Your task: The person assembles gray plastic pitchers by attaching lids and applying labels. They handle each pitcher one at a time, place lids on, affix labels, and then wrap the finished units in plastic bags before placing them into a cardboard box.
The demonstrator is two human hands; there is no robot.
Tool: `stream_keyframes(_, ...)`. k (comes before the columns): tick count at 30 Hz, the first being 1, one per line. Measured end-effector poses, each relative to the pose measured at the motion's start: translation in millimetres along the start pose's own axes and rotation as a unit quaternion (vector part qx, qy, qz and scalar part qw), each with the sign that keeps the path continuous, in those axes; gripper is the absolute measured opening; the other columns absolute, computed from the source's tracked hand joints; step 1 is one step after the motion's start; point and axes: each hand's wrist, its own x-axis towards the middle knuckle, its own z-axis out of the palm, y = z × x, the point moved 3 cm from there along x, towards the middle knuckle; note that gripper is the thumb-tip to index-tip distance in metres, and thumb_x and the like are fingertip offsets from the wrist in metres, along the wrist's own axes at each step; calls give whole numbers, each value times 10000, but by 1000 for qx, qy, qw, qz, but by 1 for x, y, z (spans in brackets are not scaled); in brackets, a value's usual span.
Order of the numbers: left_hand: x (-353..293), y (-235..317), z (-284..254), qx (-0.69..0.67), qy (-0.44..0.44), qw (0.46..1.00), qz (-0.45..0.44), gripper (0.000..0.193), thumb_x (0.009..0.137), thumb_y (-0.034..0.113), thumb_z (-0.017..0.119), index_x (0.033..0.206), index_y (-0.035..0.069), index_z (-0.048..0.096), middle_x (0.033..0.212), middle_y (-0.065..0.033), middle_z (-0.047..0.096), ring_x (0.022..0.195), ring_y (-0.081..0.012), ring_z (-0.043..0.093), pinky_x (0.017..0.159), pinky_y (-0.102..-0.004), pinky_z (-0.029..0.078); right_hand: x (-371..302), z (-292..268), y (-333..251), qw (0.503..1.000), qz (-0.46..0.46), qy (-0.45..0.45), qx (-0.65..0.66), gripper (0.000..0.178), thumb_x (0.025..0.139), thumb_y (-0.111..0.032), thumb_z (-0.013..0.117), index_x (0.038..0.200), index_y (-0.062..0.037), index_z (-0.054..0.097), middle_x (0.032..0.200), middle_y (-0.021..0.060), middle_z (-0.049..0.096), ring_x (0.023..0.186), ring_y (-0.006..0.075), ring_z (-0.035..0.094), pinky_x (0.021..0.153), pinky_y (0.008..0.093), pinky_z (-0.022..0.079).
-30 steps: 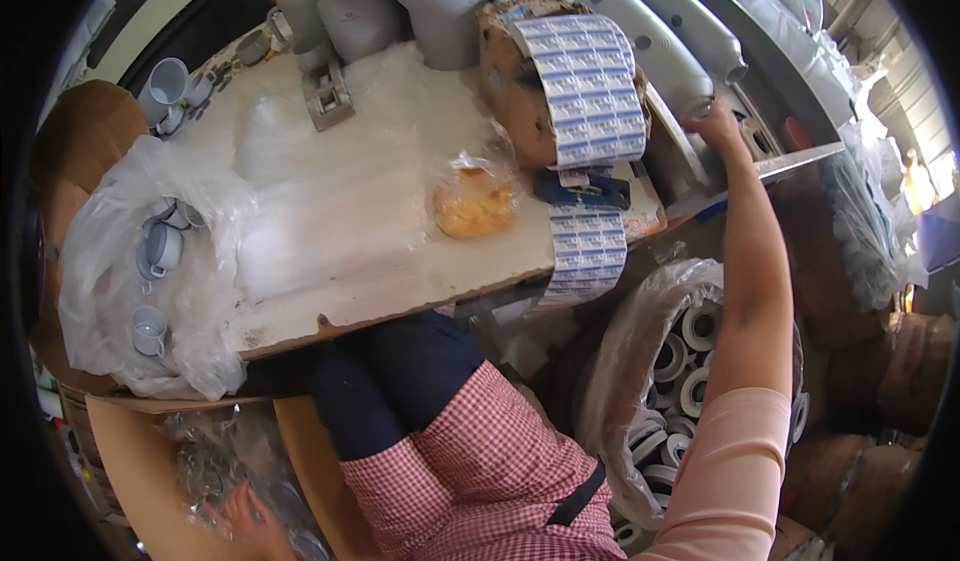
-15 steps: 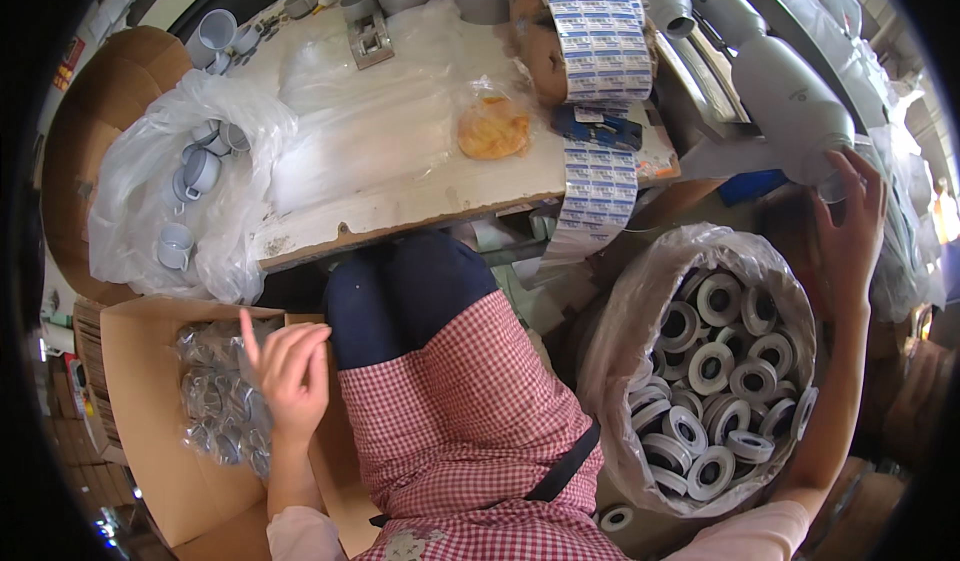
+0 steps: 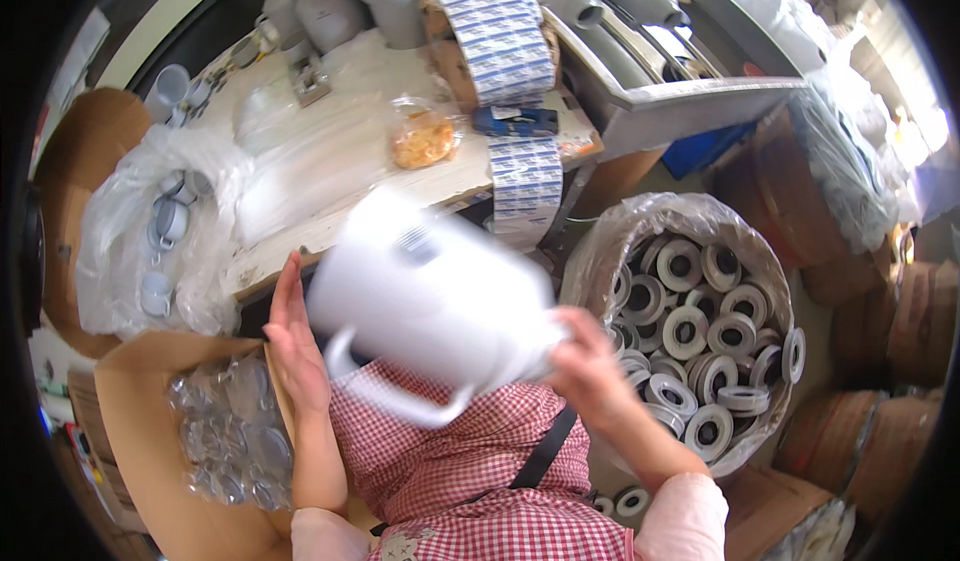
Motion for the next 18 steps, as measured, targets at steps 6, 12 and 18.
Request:
stream_keyframes(6, -1, -2, -53, 125, 263, 945, -150, 708, 1155, 500, 351, 585, 86, 420, 584, -16, 456, 574, -129, 428, 577, -306, 364, 115, -38, 18, 951, -104, 10, -291, 196, 978, -201, 766, 1061, -59, 660, 1106, 38, 674, 1027, 115, 645, 869, 289, 529)
stream_keyframes(12, -16, -39, -41, 74, -11, 976, -202, 602, 1171, 338, 355, 619, 125, 242, 578, 14, 300, 563, -125, 305, 559, -324, 254, 212, -121, -2, 862, -237, 91, -440, 368, 830, -62, 840, 1052, -49, 546, 1065, 81, 583, 1042, 235, 606, 1042, 395, 447)
stream_keyframes(18, -30, -51, -46, 103, 67, 972, -200, 622, 1166, 369, 366, 610, 108, 272, 567, 8, 314, 570, -121, 304, 592, -326, 291, 161, -101, -2, 743, -367, 146, -540, 235, 821, -35, 832, 974, -65, 657, 929, 33, 675, 926, 229, 665, 1237, 551, 330)
